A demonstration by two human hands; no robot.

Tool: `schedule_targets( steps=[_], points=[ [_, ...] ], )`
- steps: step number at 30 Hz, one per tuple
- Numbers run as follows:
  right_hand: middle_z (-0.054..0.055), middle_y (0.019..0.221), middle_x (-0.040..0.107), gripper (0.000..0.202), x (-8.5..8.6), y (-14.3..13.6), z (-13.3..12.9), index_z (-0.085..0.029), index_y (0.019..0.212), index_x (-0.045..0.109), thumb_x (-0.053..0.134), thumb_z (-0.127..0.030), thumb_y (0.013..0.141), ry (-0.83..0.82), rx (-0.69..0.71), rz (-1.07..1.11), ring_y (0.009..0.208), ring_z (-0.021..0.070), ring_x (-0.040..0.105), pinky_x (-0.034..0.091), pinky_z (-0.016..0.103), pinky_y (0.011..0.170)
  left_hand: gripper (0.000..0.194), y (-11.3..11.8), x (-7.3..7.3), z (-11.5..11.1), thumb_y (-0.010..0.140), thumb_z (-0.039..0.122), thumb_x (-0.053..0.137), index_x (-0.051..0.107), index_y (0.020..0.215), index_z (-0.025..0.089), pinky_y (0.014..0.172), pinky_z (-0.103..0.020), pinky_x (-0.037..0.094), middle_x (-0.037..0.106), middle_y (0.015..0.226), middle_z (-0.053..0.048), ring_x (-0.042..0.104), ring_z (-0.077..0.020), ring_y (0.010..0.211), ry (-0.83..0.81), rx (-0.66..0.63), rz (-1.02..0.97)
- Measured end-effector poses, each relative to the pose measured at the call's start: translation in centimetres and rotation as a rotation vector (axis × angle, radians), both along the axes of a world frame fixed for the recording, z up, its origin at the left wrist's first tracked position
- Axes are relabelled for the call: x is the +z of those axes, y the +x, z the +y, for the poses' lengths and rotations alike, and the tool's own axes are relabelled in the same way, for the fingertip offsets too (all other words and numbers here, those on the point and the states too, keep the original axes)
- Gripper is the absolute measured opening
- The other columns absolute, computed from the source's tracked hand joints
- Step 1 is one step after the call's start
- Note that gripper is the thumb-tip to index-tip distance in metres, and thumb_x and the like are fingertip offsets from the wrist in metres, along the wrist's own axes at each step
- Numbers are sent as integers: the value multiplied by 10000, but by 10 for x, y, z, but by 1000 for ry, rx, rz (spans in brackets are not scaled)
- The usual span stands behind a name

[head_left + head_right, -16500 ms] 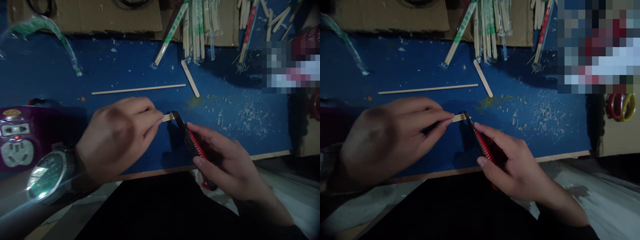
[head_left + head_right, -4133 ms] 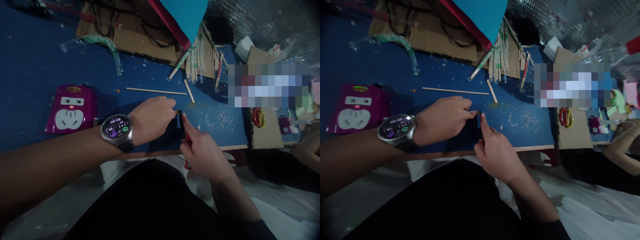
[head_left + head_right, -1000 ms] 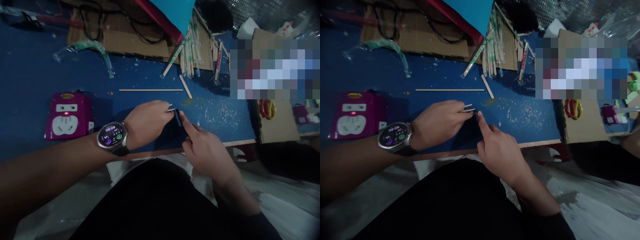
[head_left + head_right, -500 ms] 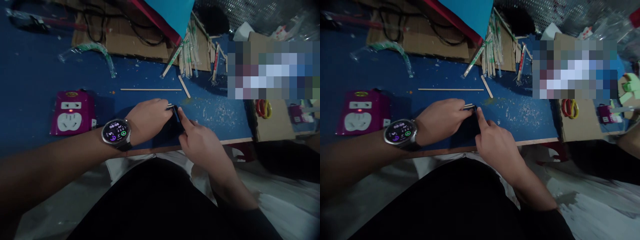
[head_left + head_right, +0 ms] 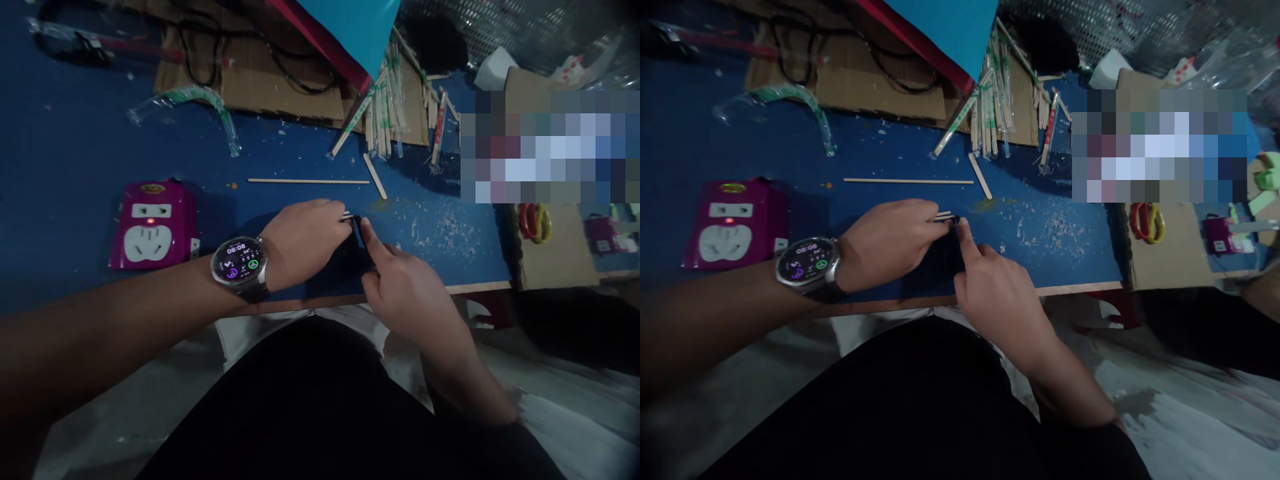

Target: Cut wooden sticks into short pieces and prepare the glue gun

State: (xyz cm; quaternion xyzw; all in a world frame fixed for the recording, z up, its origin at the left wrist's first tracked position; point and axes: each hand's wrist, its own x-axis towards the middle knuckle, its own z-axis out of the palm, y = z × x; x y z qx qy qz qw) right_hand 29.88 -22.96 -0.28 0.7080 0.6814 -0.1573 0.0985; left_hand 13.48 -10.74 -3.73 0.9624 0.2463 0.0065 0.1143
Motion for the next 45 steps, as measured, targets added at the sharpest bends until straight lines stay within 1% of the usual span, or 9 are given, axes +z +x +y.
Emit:
schedule_targets(
  steps=[8, 12, 15, 18, 21, 26, 32, 40, 45],
  points=[
    [135, 1079, 757, 798, -1, -4, 9, -133, 1794, 205, 419, -196, 1028, -16, -25, -19, 792, 250, 692, 368, 330, 583, 272, 0, -1, 0, 1014, 87, 503, 763, 989, 161, 697, -362, 411, 674, 965, -108, 642, -266, 903, 13, 3, -3],
    [127, 1127, 753, 790, -2, -3, 2, -180, 1801, 192, 409, -202, 1042, -7, -24, -46, 758, 230, 685, 333, 325, 548, 278, 1, 1, -4, 1032, 115, 490, 762, 1055, 166, 638, -350, 360, 664, 981, -115, 648, -272, 892, 46, 24, 50],
    [128, 1152, 753, 790, -1, -4, -7, -179, 1798, 200, 420, -195, 1040, -17, -31, -73, 757, 225, 689, 347, 326, 550, 290, 2, 3, -5, 1035, 122, 493, 762, 1135, 169, 618, -346, 338, 656, 974, -112, 658, -276, 885, 67, 28, 85],
    [121, 1118, 750, 773, 2, -5, -16, -164, 1795, 202, 414, -199, 1053, -29, -23, -79, 744, 220, 682, 373, 326, 560, 339, 1, 3, -4, 1051, 130, 480, 763, 1232, 180, 615, -348, 348, 653, 953, -105, 664, -274, 869, 73, 23, 77],
    [106, 1078, 744, 766, 3, -5, -21, -161, 1797, 185, 408, -212, 1067, -35, -12, -66, 727, 214, 667, 379, 324, 559, 363, -1, 1, -2, 1061, 133, 465, 766, 1260, 176, 636, -349, 381, 661, 960, -106, 665, -268, 877, 70, 10, 55],
    [115, 1093, 739, 788, 1, -4, -15, -138, 1798, 174, 402, -193, 1047, -38, -3, -66, 742, 229, 662, 393, 346, 570, 348, -1, -1, -1, 1080, 163, 452, 773, 1216, 162, 645, -333, 378, 677, 977, -105, 651, -243, 892, 46, 1, 30],
    [106, 1079, 721, 806, -1, -5, -5, -122, 1802, 137, 392, -177, 1039, -50, 25, -88, 681, 209, 623, 393, 349, 567, 317, -1, 0, 0, 1060, 142, 471, 778, 1131, 175, 634, -351, 335, 669, 975, -99, 635, -248, 878, 35, 6, 38],
    [131, 1073, 730, 801, 2, -8, 12, -150, 1807, 122, 405, -212, 1060, -71, 11, -121, 719, 232, 656, 432, 334, 580, 341, 1, 1, 0, 1058, 140, 456, 796, 1058, 159, 662, -360, 393, 692, 985, -119, 649, -267, 907, 38, -12, 54],
    [141, 1096, 749, 801, 0, -7, 11, -154, 1806, 140, 415, -217, 1057, -42, 0, -115, 740, 222, 664, 425, 304, 573, 299, 1, 2, -1, 1036, 131, 479, 777, 1038, 161, 634, -344, 391, 699, 990, -127, 648, -258, 878, 31, 12, 58]
  ],
)
